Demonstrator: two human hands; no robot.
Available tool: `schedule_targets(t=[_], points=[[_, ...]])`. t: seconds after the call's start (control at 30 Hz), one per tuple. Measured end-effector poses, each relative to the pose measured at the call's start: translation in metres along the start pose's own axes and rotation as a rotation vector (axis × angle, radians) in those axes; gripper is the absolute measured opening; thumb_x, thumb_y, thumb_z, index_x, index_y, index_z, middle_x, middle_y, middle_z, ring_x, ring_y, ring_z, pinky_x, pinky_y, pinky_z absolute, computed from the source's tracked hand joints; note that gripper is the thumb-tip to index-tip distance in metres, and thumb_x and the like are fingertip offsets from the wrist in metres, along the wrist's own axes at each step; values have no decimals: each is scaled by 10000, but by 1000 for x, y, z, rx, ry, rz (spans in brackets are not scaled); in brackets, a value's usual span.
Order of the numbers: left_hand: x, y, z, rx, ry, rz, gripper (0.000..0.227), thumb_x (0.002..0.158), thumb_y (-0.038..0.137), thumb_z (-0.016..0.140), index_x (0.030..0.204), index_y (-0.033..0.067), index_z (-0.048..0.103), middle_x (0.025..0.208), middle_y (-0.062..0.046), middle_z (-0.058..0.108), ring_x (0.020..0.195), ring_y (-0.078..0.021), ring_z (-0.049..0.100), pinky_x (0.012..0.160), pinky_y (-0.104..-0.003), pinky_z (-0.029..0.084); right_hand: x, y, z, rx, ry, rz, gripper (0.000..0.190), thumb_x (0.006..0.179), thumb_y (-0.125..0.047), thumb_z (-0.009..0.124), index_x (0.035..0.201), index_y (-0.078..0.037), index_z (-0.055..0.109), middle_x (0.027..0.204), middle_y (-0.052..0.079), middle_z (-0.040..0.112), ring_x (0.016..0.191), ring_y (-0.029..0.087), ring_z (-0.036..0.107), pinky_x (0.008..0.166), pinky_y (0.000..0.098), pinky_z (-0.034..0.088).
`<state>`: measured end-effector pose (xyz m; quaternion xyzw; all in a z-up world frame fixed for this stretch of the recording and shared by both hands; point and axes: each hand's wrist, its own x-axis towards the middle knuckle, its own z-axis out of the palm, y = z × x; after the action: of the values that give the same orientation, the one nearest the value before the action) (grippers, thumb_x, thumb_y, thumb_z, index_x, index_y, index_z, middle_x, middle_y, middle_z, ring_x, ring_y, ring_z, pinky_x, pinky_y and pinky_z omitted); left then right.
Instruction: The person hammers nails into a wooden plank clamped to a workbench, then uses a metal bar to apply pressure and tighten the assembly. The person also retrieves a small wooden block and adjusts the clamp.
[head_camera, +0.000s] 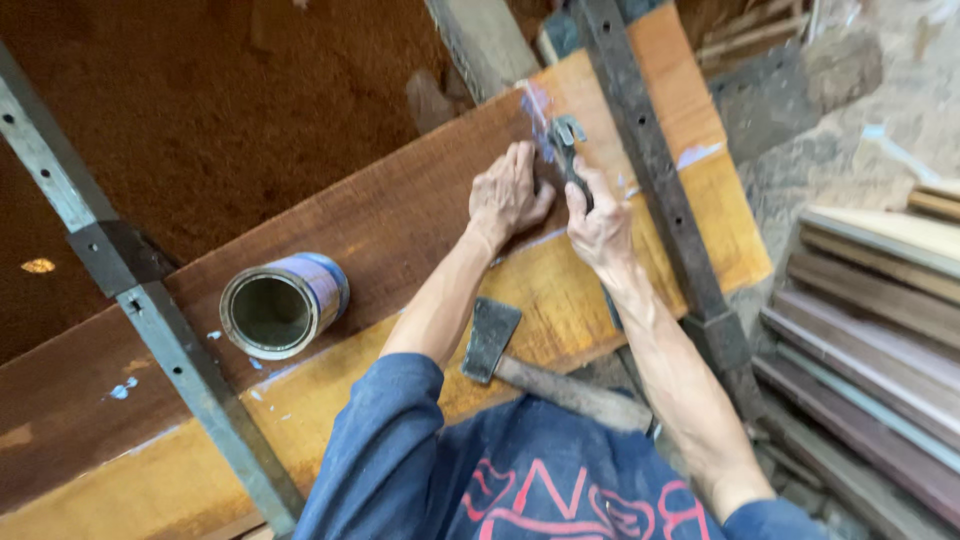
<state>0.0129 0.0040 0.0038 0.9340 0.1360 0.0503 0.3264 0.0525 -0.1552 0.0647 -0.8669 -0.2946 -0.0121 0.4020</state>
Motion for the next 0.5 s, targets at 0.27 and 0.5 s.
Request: schedule_targets(t=[0.27, 0.5], points=[[-6, -4, 5, 0, 34, 32, 475, 840, 376, 684, 1175, 91, 506, 1046, -128, 633, 939, -329, 699, 735, -474, 571, -2, 6, 6, 46, 38, 12, 261, 1050, -128, 662, 1285, -16, 662, 1248, 228, 719, 1158, 347, 727, 949, 394, 596], [6, -4, -3, 7, 44, 26, 469, 814, 375, 687, 1141, 87, 513, 1007, -124, 631, 904, -322, 701, 699, -470, 569, 10, 3, 13, 16, 16, 5, 297, 1040, -126, 650, 1317, -19, 654, 1228, 231, 721, 1119, 365, 728, 925, 406, 587]])
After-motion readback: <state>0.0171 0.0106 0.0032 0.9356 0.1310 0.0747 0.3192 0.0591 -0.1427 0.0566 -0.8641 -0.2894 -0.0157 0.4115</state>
